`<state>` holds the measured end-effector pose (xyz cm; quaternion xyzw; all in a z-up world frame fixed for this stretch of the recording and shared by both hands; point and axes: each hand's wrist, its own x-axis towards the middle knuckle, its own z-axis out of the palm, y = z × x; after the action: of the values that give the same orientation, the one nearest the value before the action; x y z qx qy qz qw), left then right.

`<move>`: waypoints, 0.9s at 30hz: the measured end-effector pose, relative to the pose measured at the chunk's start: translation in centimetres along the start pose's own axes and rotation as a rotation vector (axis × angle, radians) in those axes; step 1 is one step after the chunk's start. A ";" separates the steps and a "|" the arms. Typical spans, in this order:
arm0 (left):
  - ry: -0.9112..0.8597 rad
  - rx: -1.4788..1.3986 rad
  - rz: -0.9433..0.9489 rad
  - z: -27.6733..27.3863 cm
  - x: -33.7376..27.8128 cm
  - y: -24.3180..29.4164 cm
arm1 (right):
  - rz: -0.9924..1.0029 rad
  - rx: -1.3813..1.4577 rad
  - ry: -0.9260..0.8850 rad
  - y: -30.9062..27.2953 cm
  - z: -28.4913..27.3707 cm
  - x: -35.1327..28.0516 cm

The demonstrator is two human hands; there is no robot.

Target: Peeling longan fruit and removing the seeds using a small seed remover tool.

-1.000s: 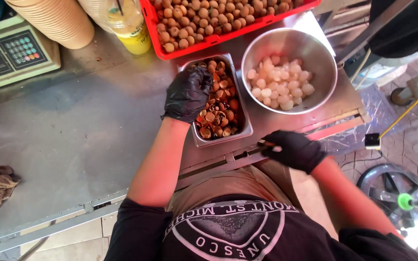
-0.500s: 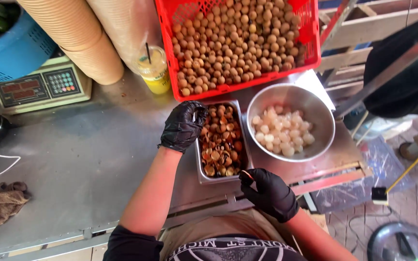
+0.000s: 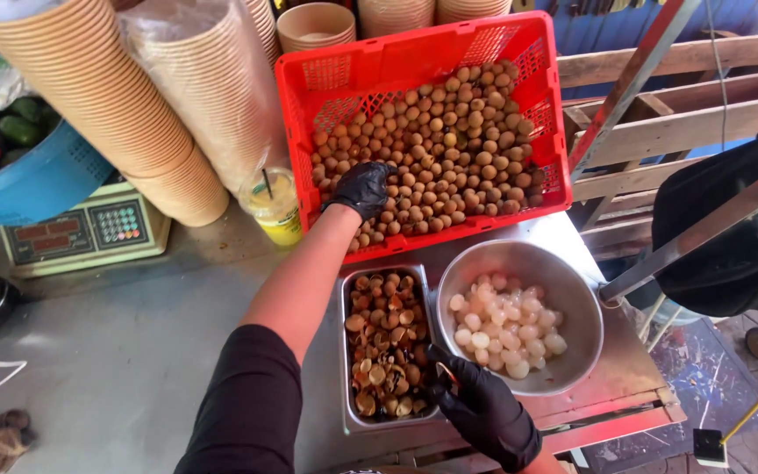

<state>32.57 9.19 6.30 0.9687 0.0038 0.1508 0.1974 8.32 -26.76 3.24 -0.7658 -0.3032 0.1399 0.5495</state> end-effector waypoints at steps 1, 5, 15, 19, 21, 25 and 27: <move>-0.002 0.000 0.011 -0.1 0.9 0.9 | 0.000 -0.001 0.012 0.1 -0.2 0.0; -0.173 0.100 -0.068 0.0 3.8 3.7 | 0.178 0.165 -0.046 0.6 -0.4 0.0; -0.399 0.090 -0.308 -1.6 2.9 5.9 | 0.036 0.167 -0.086 -0.7 -1.6 -0.1; -0.249 0.202 -0.261 2.0 1.0 3.2 | -0.101 0.014 -0.037 -0.7 -2.5 -0.7; -0.473 0.466 -0.236 0.6 -1.3 3.6 | 0.253 0.148 -0.051 2.0 -3.1 -1.3; -0.389 0.365 -0.166 -1.4 -5.7 1.5 | 0.239 0.082 0.021 -2.9 -6.8 1.8; -0.258 0.200 -0.071 -2.4 -8.1 0.3 | 0.231 0.337 -0.012 -1.7 -7.3 2.4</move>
<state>24.13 9.29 6.13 0.9941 0.0274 0.0168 0.1038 13.70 -30.46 7.69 -0.6917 -0.1888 0.2552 0.6486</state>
